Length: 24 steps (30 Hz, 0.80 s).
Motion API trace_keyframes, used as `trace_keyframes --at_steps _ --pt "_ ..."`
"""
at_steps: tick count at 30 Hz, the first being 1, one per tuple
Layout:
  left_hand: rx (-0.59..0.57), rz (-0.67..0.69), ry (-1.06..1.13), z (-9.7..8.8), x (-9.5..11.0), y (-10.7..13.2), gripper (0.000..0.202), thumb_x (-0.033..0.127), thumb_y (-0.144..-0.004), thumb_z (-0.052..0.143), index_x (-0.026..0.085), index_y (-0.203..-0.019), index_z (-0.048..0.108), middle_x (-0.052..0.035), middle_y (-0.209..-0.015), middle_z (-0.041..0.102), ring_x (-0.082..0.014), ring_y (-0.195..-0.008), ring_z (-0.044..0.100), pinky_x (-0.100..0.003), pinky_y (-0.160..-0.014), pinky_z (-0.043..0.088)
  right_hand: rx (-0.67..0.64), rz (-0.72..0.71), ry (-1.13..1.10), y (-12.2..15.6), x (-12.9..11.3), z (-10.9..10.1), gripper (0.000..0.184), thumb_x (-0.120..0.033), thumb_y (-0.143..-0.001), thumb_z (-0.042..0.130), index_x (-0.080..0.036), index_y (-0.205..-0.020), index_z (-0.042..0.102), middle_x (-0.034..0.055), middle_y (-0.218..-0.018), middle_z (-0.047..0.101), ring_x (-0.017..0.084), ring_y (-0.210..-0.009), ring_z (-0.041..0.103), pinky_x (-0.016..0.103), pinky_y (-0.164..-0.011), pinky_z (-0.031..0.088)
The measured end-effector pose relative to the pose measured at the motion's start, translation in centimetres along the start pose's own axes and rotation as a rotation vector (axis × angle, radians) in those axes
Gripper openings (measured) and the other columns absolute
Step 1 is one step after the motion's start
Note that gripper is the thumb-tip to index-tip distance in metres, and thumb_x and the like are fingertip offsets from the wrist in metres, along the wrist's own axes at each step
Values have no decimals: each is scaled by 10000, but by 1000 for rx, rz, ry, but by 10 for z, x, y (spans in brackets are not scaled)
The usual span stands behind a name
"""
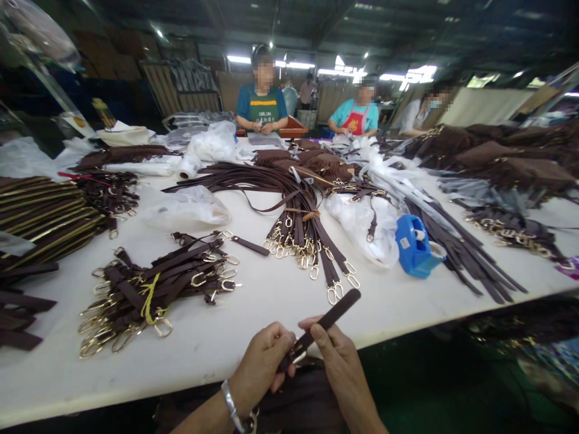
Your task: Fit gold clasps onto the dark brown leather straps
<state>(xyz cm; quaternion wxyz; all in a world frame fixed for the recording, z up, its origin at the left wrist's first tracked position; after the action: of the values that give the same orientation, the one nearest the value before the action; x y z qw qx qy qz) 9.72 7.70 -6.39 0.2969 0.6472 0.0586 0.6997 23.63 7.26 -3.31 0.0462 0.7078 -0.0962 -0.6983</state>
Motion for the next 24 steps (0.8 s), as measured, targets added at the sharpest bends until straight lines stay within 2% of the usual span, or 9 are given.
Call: trace_keyframes --at_steps 2,4,6,9,12,15,18,21,24 --pt "-3 0 15 -1 -2 -2 362 541 -910 483 198 -797 462 30 -511 609 -27 -274 332 -145 -298 142 -28 65 -13 -2 2 -3 395 -540 -866 588 -174 -947 714 -19 -675 572 125 -631 520 240 -576 416" --pt "-13 8 28 0 -2 -3 361 537 -914 482 196 -798 463 29 -515 609 -24 -272 330 -142 -293 146 -49 75 -24 -4 0 -2 427 -550 -864 585 -151 -965 701 -69 -540 419 92 -506 379 233 -488 306" --pt "-30 20 38 1 0 -3 365 543 -922 470 193 -822 474 29 -523 608 -23 -271 329 -139 -288 153 -68 55 -2 -6 -4 0 416 -535 -873 581 -143 -967 686 -83 -526 365 87 -493 329 239 -479 256" --pt "-93 60 80 6 8 2 363 541 -893 543 182 -942 535 36 -586 608 -26 -312 362 -131 -291 208 -101 30 26 -12 -10 4 354 -506 -875 590 -160 -905 659 -73 -577 404 85 -516 329 238 -480 235" --pt "-141 63 114 10 17 8 376 505 -808 684 160 -931 601 39 -608 592 -17 -337 355 -134 -301 238 -125 11 12 -19 -14 7 333 -502 -866 601 -171 -859 632 -69 -607 434 88 -537 359 229 -490 266" --pt "-73 26 174 6 23 9 360 472 -750 753 147 -834 623 30 -602 581 -30 -372 407 -140 -300 193 -142 -43 39 -20 -16 7 342 -504 -903 541 -180 -915 649 -45 -645 510 123 -612 479 242 -571 382" --pt "10 27 308 -4 26 6 298 417 -778 742 159 -836 605 36 -619 571 -20 -393 398 -137 -327 145 -212 -140 138 -10 -10 8 346 -465 -957 454 -209 -1096 641 32 -918 666 189 -904 617 292 -812 468" --pt "23 51 386 -14 26 2 232 397 -876 640 176 -861 572 58 -606 565 18 -341 237 -149 -355 138 -291 -136 239 5 12 8 328 -431 -962 466 -257 -1209 595 58 -1181 664 218 -1119 596 319 -962 437" --pt "22 54 398 -20 23 1 233 404 -915 586 184 -855 536 55 -627 573 18 -345 218 -161 -373 159 -267 -80 296 14 31 4 290 -445 -972 436 -255 -1095 616 23 -966 688 188 -920 637 283 -823 460"
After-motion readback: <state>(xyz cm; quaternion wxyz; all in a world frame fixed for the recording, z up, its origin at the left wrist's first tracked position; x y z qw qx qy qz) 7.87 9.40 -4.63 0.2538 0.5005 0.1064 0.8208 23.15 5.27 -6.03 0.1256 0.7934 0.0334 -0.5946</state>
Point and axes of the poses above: each hand's wrist, its own y-axis away from the middle knuckle, its own z-axis out of the palm, x = y × z, the point moved 6 cm from there along -y, towards the middle knuckle
